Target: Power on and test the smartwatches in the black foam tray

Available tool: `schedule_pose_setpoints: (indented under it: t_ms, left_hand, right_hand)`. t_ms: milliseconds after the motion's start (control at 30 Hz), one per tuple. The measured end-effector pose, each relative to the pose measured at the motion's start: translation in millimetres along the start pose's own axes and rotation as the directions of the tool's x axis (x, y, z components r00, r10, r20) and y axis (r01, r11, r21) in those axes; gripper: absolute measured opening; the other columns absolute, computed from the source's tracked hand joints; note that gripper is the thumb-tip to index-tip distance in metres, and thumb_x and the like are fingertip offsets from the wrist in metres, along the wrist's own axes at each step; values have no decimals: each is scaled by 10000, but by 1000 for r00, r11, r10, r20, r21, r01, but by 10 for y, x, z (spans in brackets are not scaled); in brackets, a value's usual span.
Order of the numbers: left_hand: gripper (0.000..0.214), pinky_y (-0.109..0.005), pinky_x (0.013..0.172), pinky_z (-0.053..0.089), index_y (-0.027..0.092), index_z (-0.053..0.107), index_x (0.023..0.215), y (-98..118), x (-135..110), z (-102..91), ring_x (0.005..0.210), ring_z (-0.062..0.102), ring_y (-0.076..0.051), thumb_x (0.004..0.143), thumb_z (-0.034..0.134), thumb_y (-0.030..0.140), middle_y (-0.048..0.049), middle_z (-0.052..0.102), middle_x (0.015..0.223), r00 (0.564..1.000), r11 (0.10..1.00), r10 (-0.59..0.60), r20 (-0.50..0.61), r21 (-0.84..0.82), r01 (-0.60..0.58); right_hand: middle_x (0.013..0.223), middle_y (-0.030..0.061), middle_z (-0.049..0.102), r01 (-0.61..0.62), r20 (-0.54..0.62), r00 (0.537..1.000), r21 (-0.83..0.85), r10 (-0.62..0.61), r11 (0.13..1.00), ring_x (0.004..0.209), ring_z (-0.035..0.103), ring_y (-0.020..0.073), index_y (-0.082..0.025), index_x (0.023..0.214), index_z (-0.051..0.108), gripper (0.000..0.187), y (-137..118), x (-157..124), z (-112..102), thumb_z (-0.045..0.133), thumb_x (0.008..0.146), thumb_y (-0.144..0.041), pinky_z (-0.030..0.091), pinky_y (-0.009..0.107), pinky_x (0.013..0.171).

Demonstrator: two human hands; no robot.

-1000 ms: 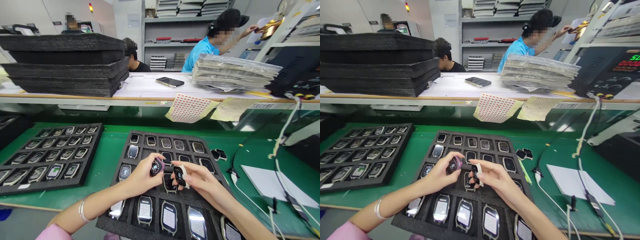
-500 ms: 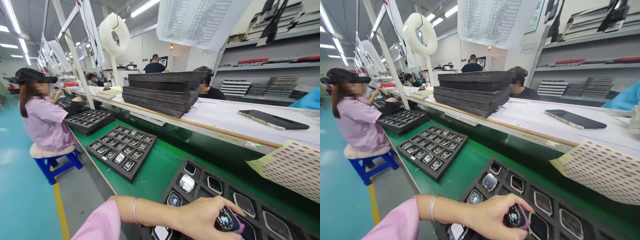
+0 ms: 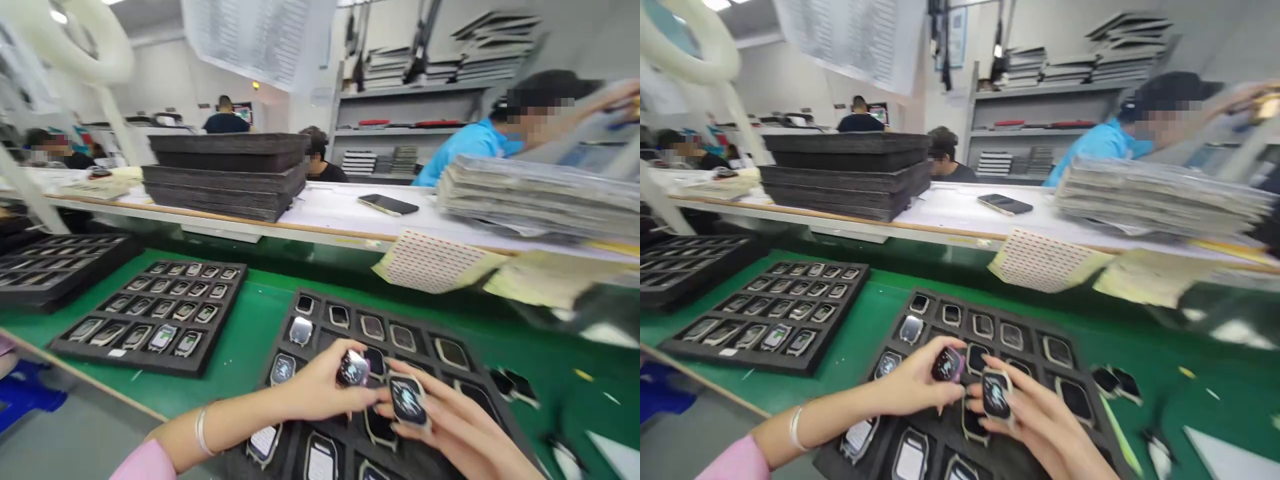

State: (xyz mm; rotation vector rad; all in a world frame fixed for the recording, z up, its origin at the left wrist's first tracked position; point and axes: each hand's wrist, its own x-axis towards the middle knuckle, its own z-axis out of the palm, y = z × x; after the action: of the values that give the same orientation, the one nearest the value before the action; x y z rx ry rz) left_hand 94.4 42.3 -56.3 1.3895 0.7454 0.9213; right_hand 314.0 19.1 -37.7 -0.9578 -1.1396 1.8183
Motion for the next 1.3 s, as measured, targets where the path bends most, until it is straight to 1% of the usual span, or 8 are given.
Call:
schedule_pose_setpoints:
  t_ms: [100,233,533,933,1000,1133,1233,1300]
  left_hand:
    - [455,-319,644,508,169,451,1151,-49,5,41,746,589,-167,732,613,246,-55,542,932,992,958,-114,49,-258,122]
    - [352,-373,737,518,168,479,1143,-43,-29,32,872,603,-215,800,548,206,-84,587,965,986,922,-155,59,-351,166]
    - [307,-352,740,530,194,489,1172,-9,-113,49,885,595,-197,865,481,191,-78,596,1064,989,960,-109,96,-247,129]
    - [315,-347,753,539,183,478,1182,47,-131,58,957,604,-229,867,477,181,-90,617,1054,986,971,-112,123,-195,135]
    - [316,-343,750,540,185,482,1178,55,-138,64,947,604,-225,862,486,180,-87,618,1049,986,973,-108,125,-191,131]
    - [342,-330,737,539,185,478,1176,53,-134,59,907,597,-205,838,525,163,-81,608,1048,993,979,-81,85,-182,95]
    - [375,-324,726,540,180,460,1184,53,-122,40,926,593,-216,822,555,162,-80,615,998,997,982,-66,48,-175,74]
    - [390,-322,714,540,177,446,1195,60,-119,30,931,596,-220,822,560,173,-85,623,977,998,982,-65,21,-175,68]
  right_hand:
    - [1168,141,636,-20,82,997,99,12,995,1075,603,323,-197,1286,547,412,-58,-4,40,591,885,-284,430,519,974]
    - [1150,150,643,53,3,999,96,-54,994,1014,636,312,-179,1293,515,440,12,-21,29,604,869,-255,472,518,908]
    - [1088,123,669,109,-36,993,-42,-110,993,928,677,273,-173,1300,477,469,74,-65,68,612,859,-256,562,427,778]
    - [1021,107,683,100,-64,991,-201,-115,974,844,695,237,-152,1282,474,460,75,-87,105,606,872,-316,590,357,701]
    - [1030,102,674,110,-44,991,-228,-123,967,868,688,233,-158,1299,453,483,82,-89,110,611,870,-311,586,362,731]
    - [1146,105,622,154,80,987,-280,-137,947,1029,630,224,-181,1409,293,707,92,-104,107,673,817,-247,511,395,909]
    - [1163,104,608,136,88,990,-484,-107,864,1034,621,217,-183,1399,302,640,71,-161,55,618,843,-219,492,397,925]
    - [1165,97,592,111,31,991,-732,-130,673,1027,603,229,-187,1318,427,538,32,-234,-13,631,821,-205,476,406,927]
